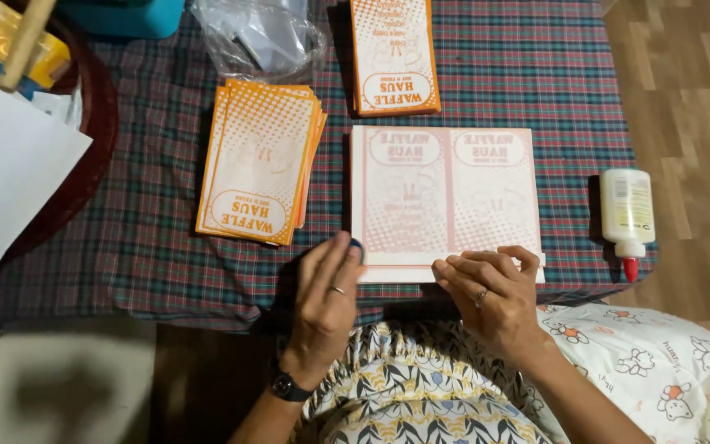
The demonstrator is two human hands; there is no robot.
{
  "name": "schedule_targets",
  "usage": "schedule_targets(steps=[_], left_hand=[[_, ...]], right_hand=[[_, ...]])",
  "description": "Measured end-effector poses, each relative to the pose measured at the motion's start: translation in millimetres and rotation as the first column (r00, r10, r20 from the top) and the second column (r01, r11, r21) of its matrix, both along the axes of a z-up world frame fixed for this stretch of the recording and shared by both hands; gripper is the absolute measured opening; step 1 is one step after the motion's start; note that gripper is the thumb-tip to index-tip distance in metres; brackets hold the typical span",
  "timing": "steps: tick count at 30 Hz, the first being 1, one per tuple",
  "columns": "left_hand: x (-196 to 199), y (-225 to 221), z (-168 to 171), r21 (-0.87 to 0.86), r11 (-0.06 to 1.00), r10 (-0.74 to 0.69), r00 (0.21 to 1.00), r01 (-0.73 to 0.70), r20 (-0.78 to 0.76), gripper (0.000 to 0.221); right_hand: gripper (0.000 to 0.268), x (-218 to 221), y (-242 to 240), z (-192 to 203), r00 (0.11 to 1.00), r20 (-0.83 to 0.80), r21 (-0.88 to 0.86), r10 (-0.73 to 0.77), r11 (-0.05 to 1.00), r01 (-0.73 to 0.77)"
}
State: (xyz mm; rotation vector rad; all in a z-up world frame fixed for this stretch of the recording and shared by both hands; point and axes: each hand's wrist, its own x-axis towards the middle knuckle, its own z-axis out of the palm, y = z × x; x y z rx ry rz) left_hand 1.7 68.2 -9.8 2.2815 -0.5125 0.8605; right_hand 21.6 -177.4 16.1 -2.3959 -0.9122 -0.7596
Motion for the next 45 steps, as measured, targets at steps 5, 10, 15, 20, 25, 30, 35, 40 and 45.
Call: schedule_targets(steps=[5,10,15,20,25,30,35,40,45], left_hand=[[-3.2,-21.7,14.0,-0.064,0.997,0.034,0.998,-0.031,0.058,0.034],[-4.7,-35.2,7.0,-0.076,0.989,-0.131,0.991,0.13,-0.011,0.022],[-9.6,5.5,-16.9,-0.104,0.993,0.044,0.998,-0.048,-0.048,0.058],[-5.3,-41.8,22.2,-0.231,0.963,-0.108,0.984,0.139,0.142,0.007],[-5.3,-21.1,4.7,-0.068,0.998,-0.011,0.999,0.008,-0.043,0.022],[-6.6,11.8,-2.2,-0.059,0.994,0.084,0.993,-0.088,-0.08,0.045],[-6.3,14.4,7.0,-0.063,0.998,-0.004,0.976,-0.01,-0.217,0.027],[-1.9,14.9,24.4,0.119,0.988,0.103,0.995,-0.102,-0.008,0.017],[10.5,23.5,35.2,0.155,0.983,-0.105,0.993,0.096,0.051,0.011]], right_hand=[[0.018,1.2,0.0,1.0,1.0,-0.007,0.02,0.014,1.0,-0.014],[0.024,0.5,-1.5,3.9,1.0,-0.018,-0.03,0.001,1.0,-0.001],[0.024,2.1,-3.1,-1.6,0.999,-0.018,0.009,0.031,0.999,-0.031],[0.025,1.5,-3.6,-2.8,1.0,-0.016,-0.001,0.022,1.0,-0.022],[0.027,4.5,-8.8,-8.8,0.999,-0.025,-0.006,0.043,0.999,-0.044],[0.025,2.9,-3.8,-3.6,0.999,0.001,0.005,0.037,0.999,-0.037],[0.028,0.0,-3.4,2.0,0.998,-0.056,-0.001,0.015,1.0,-0.015],[0.031,-0.8,-1.7,4.6,0.998,-0.058,-0.017,0.019,1.0,-0.02],[0.035,0.2,-3.4,-0.8,0.998,-0.059,-0.033,0.014,0.999,-0.016]])
